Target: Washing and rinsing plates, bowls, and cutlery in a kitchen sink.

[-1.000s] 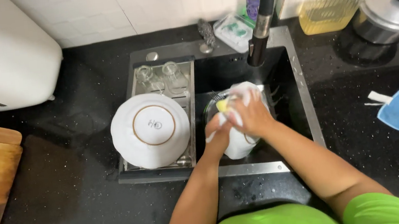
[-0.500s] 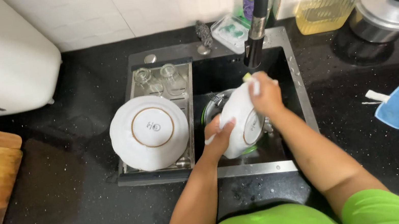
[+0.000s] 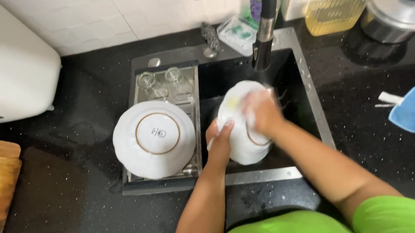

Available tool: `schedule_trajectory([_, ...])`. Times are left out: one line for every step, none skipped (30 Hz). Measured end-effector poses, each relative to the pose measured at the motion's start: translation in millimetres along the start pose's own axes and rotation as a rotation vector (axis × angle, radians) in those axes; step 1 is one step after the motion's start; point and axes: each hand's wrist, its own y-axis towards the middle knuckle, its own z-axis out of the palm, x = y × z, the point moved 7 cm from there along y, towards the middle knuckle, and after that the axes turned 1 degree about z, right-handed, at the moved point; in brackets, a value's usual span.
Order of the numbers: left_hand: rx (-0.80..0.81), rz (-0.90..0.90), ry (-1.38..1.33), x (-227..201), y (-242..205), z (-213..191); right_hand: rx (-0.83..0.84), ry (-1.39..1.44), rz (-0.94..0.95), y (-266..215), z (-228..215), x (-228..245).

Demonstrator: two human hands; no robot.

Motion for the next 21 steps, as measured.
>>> schedule_trajectory([-0.004, -0.007, 0.003, -5, -3, 2, 0.004, 0.005, 0.005, -1, -1, -1])
schedule_trajectory([-0.048, -0.047, -0.061, -10, 2, 4, -0.075, -0.035, 0.229, 6, -10, -22])
schedule_trajectory([-0.092, -0.086, -0.126, -15, 6, 5, -0.154, -0.074, 0.454, 8, -19, -41])
schedule_trajectory([-0.093, -0.085, -0.129, -17, 4, 5, -0.153, -0.075, 0.452, 2, -12, -32])
schedule_trajectory([-0.102, -0.088, -0.127, -18, 3, 4, -0.173, -0.080, 0.238, -1, -7, -9])
schedule_trajectory([-0.112, -0.087, -0.129, -18, 5, 5, -0.188, -0.085, 0.019, -4, -3, 12])
schedule_trajectory([-0.114, -0.083, -0.135, -20, 6, 6, -0.185, -0.088, 0.013, -2, -6, 6])
schedule_trajectory([-0.147, -0.085, -0.181, -22, 3, 1, -0.052, -0.057, 0.043, -1, 2, 0])
schedule_trajectory([-0.180, -0.086, -0.226, -23, 0, -3, 0.081, -0.027, 0.072, -2, 11, -5])
schedule_trajectory([-0.187, -0.092, -0.224, -22, -2, -6, 0.088, -0.021, 0.076, -1, 2, 3])
schedule_trajectory([-0.214, -0.081, -0.250, -22, -4, -9, 0.105, -0.059, 0.210, 0, -7, 2])
schedule_trajectory([-0.232, -0.056, -0.277, -25, 3, -10, 0.109, -0.104, 0.335, 8, -19, -2])
schedule_trajectory([-0.228, -0.049, -0.277, -19, 7, -13, 0.103, -0.106, 0.331, 9, -18, 11])
schedule_trajectory([-0.247, -0.014, -0.346, -12, 9, -16, 0.043, -0.032, 0.074, 10, -20, 42])
schedule_trajectory([-0.267, 0.021, -0.415, -4, 11, -20, -0.015, 0.042, -0.182, 7, -24, 72])
schedule_trajectory([-0.268, 0.023, -0.415, -6, 12, -19, -0.015, 0.043, -0.184, 7, -15, 54])
schedule_trajectory([-0.277, -0.011, -0.401, -5, 12, -18, 0.064, -0.099, -0.011, 8, -1, 23])
schedule_trajectory([-0.289, -0.053, -0.381, -4, 7, -20, 0.147, -0.235, 0.173, 0, 14, -5])
schedule_trajectory([-0.293, -0.061, -0.375, -6, 1, -20, 0.151, -0.229, 0.180, 0, 3, 4])
schedule_trajectory([-0.325, -0.065, -0.310, -11, 2, -20, 0.296, -0.252, 0.306, 2, -2, 1])
schedule_trajectory([-0.357, -0.068, -0.246, -16, 4, -21, 0.443, -0.273, 0.432, 2, -7, -2])
